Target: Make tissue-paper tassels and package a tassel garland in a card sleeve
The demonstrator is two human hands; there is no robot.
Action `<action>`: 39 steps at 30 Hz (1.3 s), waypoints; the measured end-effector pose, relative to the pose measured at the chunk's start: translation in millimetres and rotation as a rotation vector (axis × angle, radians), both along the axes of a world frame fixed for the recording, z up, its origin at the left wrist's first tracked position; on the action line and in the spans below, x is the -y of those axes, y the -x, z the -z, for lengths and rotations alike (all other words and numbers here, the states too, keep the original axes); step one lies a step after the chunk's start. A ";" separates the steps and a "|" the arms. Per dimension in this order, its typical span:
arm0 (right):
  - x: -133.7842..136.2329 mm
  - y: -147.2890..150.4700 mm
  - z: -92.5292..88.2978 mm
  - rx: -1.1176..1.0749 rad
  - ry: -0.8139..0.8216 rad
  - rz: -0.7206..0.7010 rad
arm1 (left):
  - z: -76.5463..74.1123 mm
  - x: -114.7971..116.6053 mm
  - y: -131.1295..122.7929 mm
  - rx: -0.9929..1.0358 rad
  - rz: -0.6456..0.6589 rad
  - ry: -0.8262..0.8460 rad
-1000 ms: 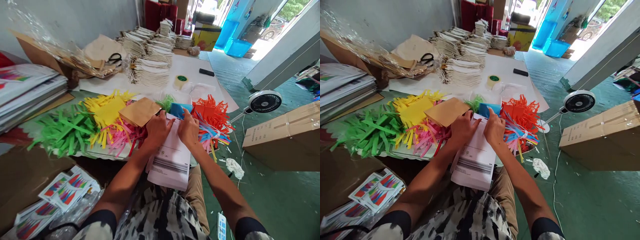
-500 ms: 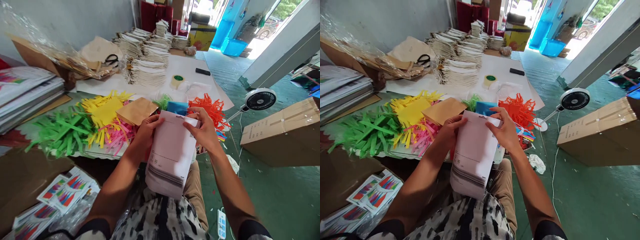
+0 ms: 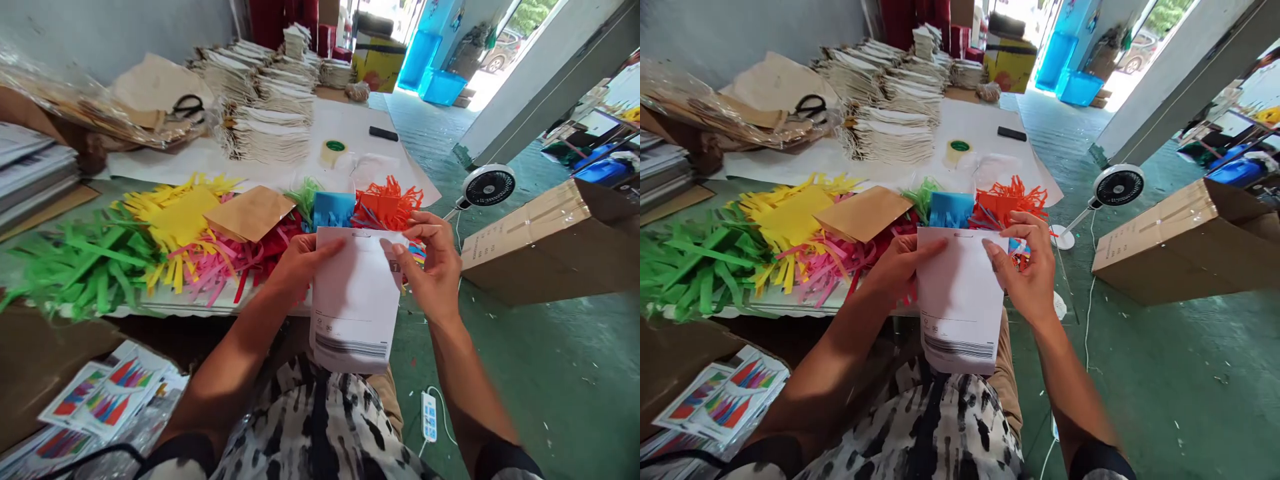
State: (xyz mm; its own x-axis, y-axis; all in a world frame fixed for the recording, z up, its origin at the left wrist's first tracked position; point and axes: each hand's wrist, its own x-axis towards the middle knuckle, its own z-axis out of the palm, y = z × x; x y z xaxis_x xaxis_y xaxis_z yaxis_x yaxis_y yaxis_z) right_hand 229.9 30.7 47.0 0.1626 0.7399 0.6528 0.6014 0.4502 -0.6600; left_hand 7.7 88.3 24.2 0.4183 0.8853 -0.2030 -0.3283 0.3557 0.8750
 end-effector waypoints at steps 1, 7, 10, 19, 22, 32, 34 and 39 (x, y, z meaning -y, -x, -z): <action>5.9 -0.6 -4.0 0.032 0.003 -0.011 | -1.8 2.2 -2.5 -0.008 0.005 -0.006; 24.6 -1.2 -16.3 0.214 0.161 -0.055 | -7.2 13.6 -17.3 -0.021 0.082 -0.056; 25.3 -5.1 -14.7 0.190 0.201 -0.058 | -5.7 16.2 -22.9 -0.015 0.098 -0.083; 29.1 -12.1 -12.3 0.125 0.249 -0.055 | -8.5 22.7 -33.5 0.018 0.113 -0.063; 29.3 -13.1 -9.9 0.148 0.247 -0.041 | -8.4 23.8 -34.5 0.014 0.112 -0.056; 31.4 -3.6 -6.9 0.259 0.134 0.055 | -10.0 25.8 -30.8 0.011 0.102 -0.067; 32.3 -0.4 -5.4 0.248 0.101 0.068 | -9.3 25.4 -29.5 0.014 0.106 -0.081; 33.9 1.7 1.5 0.208 0.053 0.083 | -6.7 24.4 -25.3 -0.001 0.121 -0.138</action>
